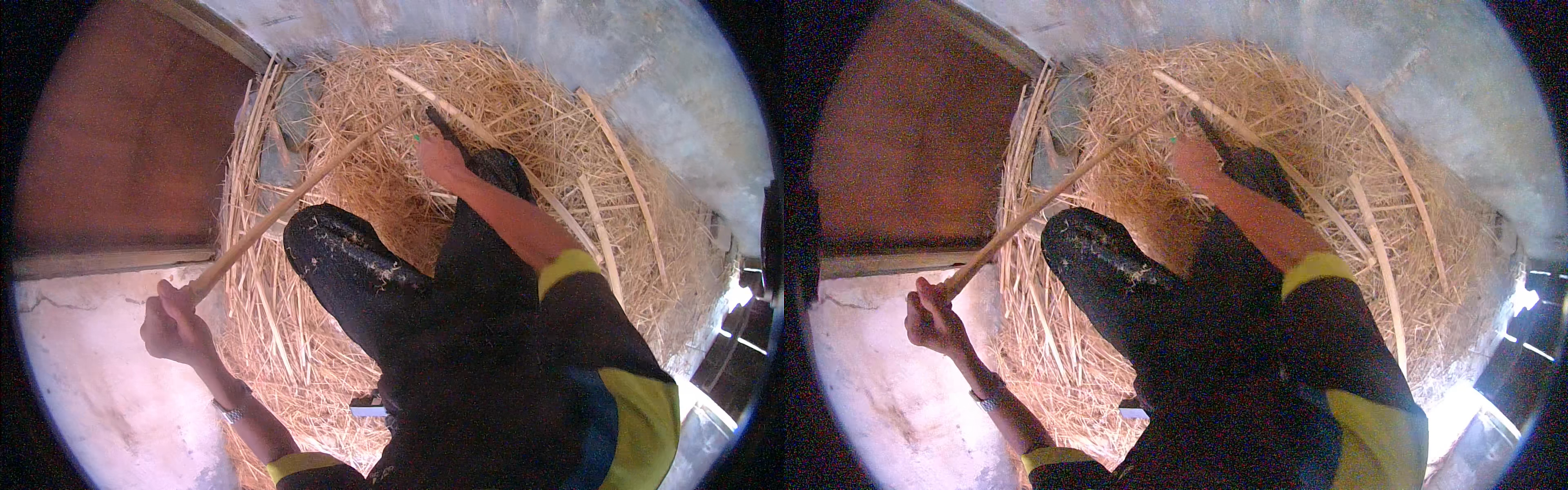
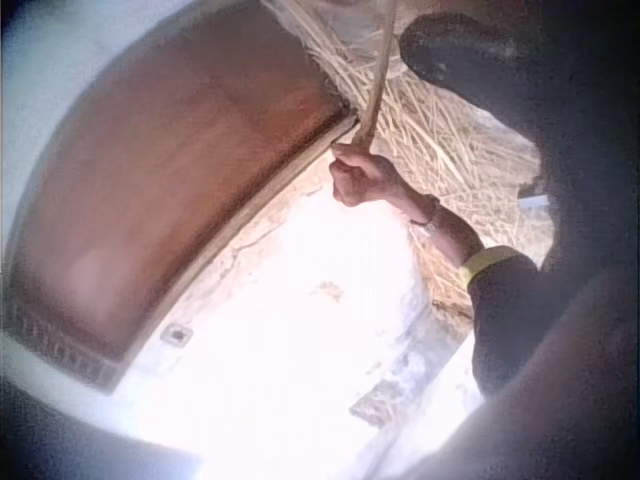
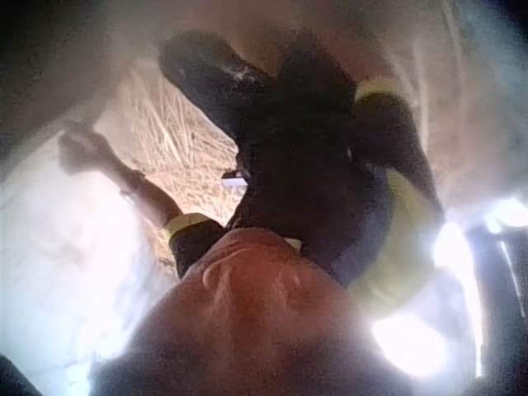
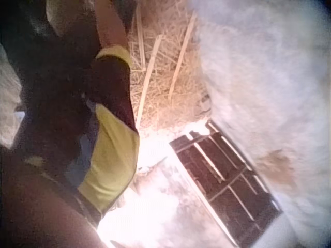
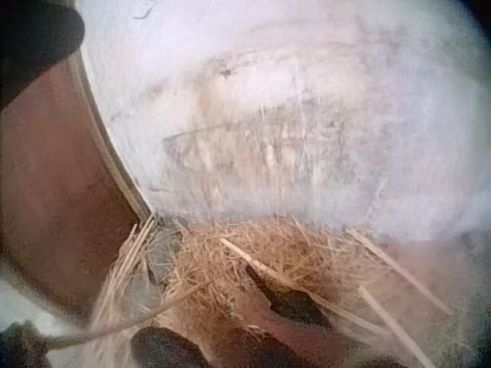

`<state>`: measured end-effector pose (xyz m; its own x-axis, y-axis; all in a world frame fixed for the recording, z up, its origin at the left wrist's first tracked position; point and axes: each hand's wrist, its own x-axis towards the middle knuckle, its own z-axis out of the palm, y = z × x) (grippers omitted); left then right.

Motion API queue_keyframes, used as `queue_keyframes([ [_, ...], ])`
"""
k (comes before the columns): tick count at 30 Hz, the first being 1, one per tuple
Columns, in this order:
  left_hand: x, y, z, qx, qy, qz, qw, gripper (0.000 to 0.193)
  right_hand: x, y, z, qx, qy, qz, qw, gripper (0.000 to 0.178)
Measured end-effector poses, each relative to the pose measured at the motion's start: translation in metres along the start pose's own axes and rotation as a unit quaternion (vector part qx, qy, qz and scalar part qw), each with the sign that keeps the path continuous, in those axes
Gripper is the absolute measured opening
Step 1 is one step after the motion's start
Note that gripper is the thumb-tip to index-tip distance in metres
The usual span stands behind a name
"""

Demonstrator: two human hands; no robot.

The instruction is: The person sits on a bed of straw and uses a green knife to split a long bamboo strip into thinner slivers. They hold the strip with their left hand and carefully shave off thin layers with the knife in their right hand, repeating the process along the length of the material.

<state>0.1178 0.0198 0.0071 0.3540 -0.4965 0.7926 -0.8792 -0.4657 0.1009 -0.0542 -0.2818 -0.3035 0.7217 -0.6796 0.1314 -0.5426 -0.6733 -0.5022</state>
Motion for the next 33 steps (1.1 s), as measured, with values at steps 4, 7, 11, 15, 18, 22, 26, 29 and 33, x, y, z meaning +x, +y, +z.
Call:
queue_keyframes([
  [4, 0.009, 0.021, -0.005, -0.024, -0.063, -0.212, 0.975, 0.049, -0.014, -0.081, -0.034, 0.18, 0.0, 0.1, 0.979, 0.037],
  [7, 0.009, 0.04, -0.015, 0.02, -0.048, -0.211, 0.976, 0.052, -0.033, -0.136, -0.076, 0.251, -0.048, 0.03, 0.966, 0.037],
  [11, 0.008, 0.057, -0.015, -0.047, -0.047, -0.231, 0.971, 0.049, -0.038, -0.116, -0.047, 0.186, -0.06, 0.016, 0.981, 0.032],
  [15, 0.01, 0.068, -0.01, -0.048, -0.062, -0.229, 0.97, 0.05, -0.021, -0.058, -0.009, 0.112, 0.033, -0.002, 0.993, 0.03],
  [18, 0.007, 0.064, -0.016, -0.048, -0.036, -0.239, 0.969, 0.049, -0.025, -0.102, -0.038, 0.173, -0.008, 0.011, 0.985, 0.028],
  [22, 0.01, 0.066, -0.003, -0.093, -0.056, -0.244, 0.964, 0.049, -0.004, -0.009, 0.042, 0.071, -0.025, 0.07, 0.995, 0.023],
  [26, 0.007, 0.054, -0.015, -0.055, -0.047, -0.192, 0.979, 0.051, -0.005, -0.078, -0.008, 0.134, -0.018, 0.089, 0.987, 0.028],
  [29, 0.01, 0.067, -0.01, -0.072, -0.058, -0.238, 0.967, 0.052, -0.003, -0.048, 0.03, 0.061, -0.007, 0.006, 0.998, 0.026],
  [33, 0.008, 0.059, -0.013, -0.06, -0.056, -0.24, 0.967, 0.051, 0.001, -0.064, -0.001, 0.165, -0.016, 0.085, 0.983, 0.032],
])
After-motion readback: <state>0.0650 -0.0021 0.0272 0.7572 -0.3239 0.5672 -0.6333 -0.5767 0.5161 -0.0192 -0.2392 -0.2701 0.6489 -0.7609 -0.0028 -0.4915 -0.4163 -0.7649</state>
